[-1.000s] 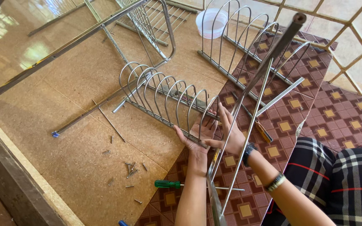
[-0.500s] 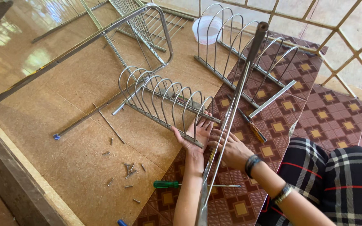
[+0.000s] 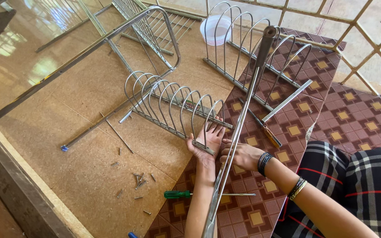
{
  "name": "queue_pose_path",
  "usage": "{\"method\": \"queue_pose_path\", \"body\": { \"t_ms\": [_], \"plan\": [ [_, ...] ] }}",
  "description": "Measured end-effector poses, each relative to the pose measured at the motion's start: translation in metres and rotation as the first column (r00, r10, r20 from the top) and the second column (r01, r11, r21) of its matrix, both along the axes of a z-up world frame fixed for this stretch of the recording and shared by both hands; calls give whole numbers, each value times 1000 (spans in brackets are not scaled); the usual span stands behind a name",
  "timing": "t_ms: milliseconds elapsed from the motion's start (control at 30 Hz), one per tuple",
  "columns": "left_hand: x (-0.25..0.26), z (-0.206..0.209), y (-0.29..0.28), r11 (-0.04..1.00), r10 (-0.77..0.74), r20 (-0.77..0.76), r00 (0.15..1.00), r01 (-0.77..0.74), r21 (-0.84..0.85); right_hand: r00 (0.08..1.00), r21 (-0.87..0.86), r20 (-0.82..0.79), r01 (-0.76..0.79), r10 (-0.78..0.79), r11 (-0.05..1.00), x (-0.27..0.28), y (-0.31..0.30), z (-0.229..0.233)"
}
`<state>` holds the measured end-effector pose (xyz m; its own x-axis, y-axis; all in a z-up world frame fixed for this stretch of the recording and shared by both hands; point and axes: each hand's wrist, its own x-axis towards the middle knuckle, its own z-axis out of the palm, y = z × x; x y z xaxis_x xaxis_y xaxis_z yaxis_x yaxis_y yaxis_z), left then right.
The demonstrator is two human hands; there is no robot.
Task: The person assembles a metal dish rack on the floor by inserting vertical poles into curved wire supports and tightening them with a screwdriver. They handle screws, poles, and wire sections, using a screwdriver and pliers to secure the components.
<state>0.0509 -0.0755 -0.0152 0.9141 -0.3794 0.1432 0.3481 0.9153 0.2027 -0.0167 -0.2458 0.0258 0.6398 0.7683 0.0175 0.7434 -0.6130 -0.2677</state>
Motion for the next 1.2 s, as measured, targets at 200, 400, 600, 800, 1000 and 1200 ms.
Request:
{"method": "queue_pose_path", "body": {
  "t_ms": [200, 400, 600, 800, 1000, 1200],
  "plan": [
    [-1, 1, -1, 998, 14, -21, 1000, -15, -53, 977, 223, 211, -44, -4, 974, -3, 2, -4],
    [-12, 23, 0, 993, 83, -51, 995, -87, -82, 987, 562, 41, 104, -153, 821, 3, -2, 44],
    [-12, 39, -11, 987, 55, -3, 998, -55, -151, 983, 578, -33, 166, -181, 799, 8, -24, 51],
    [3, 20, -18, 997, 77, -278, 958, -76, 13, 989, 489, 51, 98, -141, 867, -10, -21, 22],
    [0, 3, -31, 983, 173, -302, 937, -148, 105, 983, 498, -9, 164, -184, 852, -20, -23, 25],
    [-3, 4, -36, 957, 268, -201, 942, -235, 173, 979, 521, 50, 143, -197, 842, -16, -15, 33]
  ]
}}
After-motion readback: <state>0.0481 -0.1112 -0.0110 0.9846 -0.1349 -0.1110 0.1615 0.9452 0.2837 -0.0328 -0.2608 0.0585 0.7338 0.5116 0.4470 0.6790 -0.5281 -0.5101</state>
